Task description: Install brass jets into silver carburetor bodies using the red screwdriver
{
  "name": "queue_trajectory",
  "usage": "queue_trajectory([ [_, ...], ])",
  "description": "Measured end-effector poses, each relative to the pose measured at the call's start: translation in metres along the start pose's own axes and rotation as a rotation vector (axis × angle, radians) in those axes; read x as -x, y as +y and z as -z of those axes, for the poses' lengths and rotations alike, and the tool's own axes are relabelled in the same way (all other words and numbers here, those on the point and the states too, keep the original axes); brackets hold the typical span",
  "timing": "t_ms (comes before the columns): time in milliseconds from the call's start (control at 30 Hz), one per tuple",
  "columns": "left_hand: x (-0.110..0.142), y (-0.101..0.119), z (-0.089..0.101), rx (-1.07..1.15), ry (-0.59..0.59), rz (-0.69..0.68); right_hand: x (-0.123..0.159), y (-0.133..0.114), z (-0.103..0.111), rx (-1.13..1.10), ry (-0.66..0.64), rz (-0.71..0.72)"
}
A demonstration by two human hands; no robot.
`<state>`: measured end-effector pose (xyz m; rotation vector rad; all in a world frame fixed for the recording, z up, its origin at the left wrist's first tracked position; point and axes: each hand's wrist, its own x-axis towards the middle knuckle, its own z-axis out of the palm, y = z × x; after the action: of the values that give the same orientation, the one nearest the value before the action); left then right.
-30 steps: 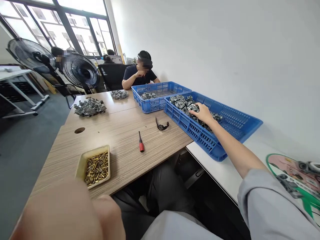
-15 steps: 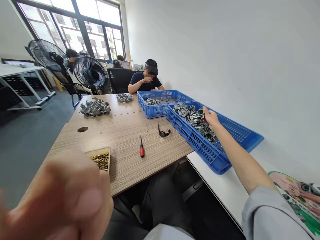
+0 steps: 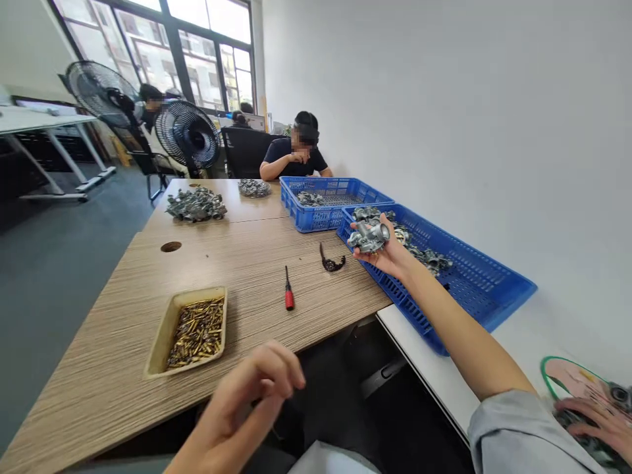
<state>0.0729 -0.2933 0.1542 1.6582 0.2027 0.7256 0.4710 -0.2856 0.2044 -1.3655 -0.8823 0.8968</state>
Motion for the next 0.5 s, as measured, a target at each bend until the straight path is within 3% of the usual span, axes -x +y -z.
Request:
queue_trajectory([
  [100, -0.006, -0.029, -0.011, -0.136, -0.319, 0.099, -0.007, 0.032, -0.042, 0.190, 0.028, 0.077],
  [200, -0.016, -0.079, -0.027, -0.306, -0.682, 0.077, -0.016, 0.077, -0.083, 0.466, 0.038, 0.163],
  [300, -0.023, -0.137, -0.044, -0.540, -0.866, 0.176, -0.028, 0.122, -0.122, 0.635, -0.024, 0.198],
  [400, -0.027, -0.182, -0.057, -0.685, -0.940, 0.350, -0.036, 0.157, -0.156, 0.782, -0.039, 0.239],
  [500, -0.030, -0.205, -0.056, -0.781, -0.700, 0.432, -0.043, 0.179, -0.182, 0.869, -0.063, 0.273],
])
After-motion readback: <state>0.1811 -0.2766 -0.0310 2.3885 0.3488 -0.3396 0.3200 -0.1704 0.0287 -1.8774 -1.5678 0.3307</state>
